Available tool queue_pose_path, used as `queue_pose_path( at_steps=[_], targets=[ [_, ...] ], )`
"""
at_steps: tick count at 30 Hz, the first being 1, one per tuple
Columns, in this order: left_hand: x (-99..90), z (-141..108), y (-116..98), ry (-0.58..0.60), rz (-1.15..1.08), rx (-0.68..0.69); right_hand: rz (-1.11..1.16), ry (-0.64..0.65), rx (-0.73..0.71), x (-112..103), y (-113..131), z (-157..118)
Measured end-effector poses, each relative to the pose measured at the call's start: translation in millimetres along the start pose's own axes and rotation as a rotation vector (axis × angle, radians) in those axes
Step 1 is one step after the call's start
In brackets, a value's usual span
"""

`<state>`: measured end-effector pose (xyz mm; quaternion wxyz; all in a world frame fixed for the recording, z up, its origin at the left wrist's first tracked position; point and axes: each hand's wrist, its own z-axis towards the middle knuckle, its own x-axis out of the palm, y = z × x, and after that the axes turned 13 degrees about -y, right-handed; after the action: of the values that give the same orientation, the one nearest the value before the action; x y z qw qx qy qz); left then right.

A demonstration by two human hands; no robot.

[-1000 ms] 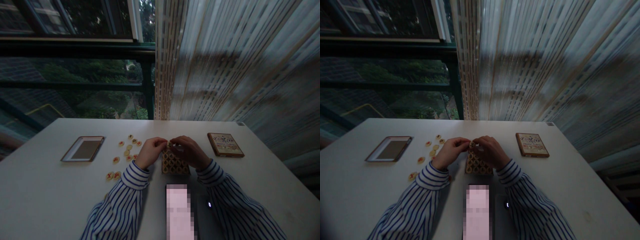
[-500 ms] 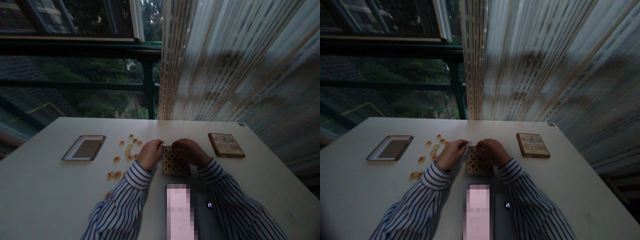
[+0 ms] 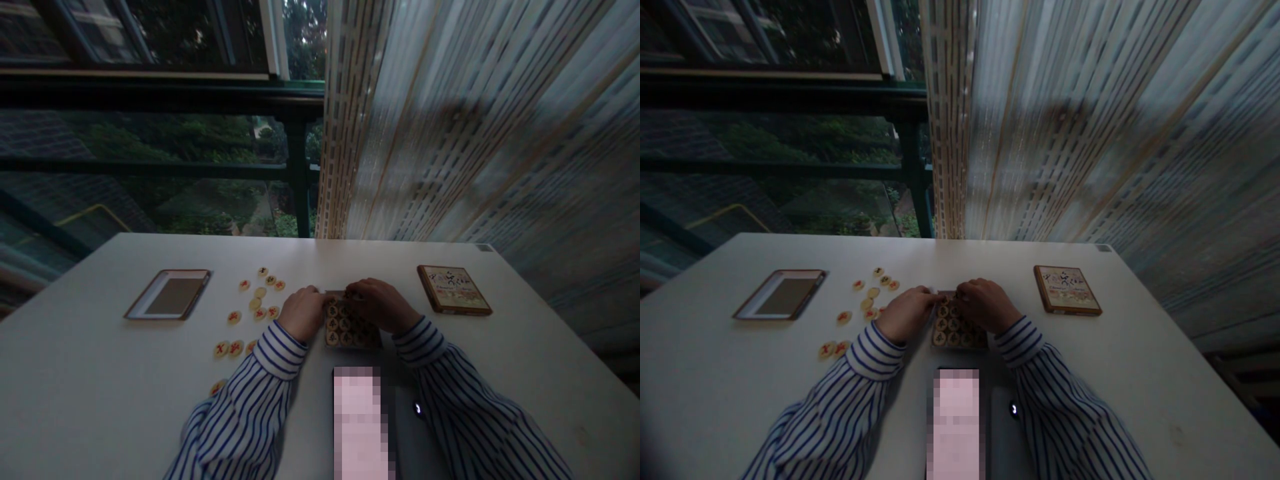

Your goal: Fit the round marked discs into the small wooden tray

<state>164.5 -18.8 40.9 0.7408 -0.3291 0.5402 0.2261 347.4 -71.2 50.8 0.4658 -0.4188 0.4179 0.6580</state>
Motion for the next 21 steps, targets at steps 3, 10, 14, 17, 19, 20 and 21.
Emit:
queue_pose_path(
  at_steps=[3,10,14,17,19,20,21],
  targets=[
    [0.6,-0.5,-0.2,0.007,0.047,0.015,-0.032,0.011,-0.003,0.0,1.4,0.6],
    [-1.3,0.0,-2.6,0.048,0.132,0.000,-0.083,0.053,-0.011,0.6,5.3,0.6],
    [-1.4,0.0,-3.7,0.045,0.138,0.000,-0.102,0.067,0.001,1.2,6.0,0.3],
    [-0.5,-0.1,-3.6,0.041,0.139,0.007,-0.113,0.073,0.003,1.8,6.1,0.3],
    [0.2,-0.2,-3.3,0.042,0.145,0.005,-0.125,0.082,0.005,2.5,6.2,0.5],
    [0.6,-0.1,-3.1,0.043,0.149,0.002,-0.132,0.088,0.008,2.9,6.2,0.7],
    [0.9,0.0,-3.0,0.045,0.152,0.001,-0.140,0.095,0.011,3.4,6.3,1.0]
  ],
)
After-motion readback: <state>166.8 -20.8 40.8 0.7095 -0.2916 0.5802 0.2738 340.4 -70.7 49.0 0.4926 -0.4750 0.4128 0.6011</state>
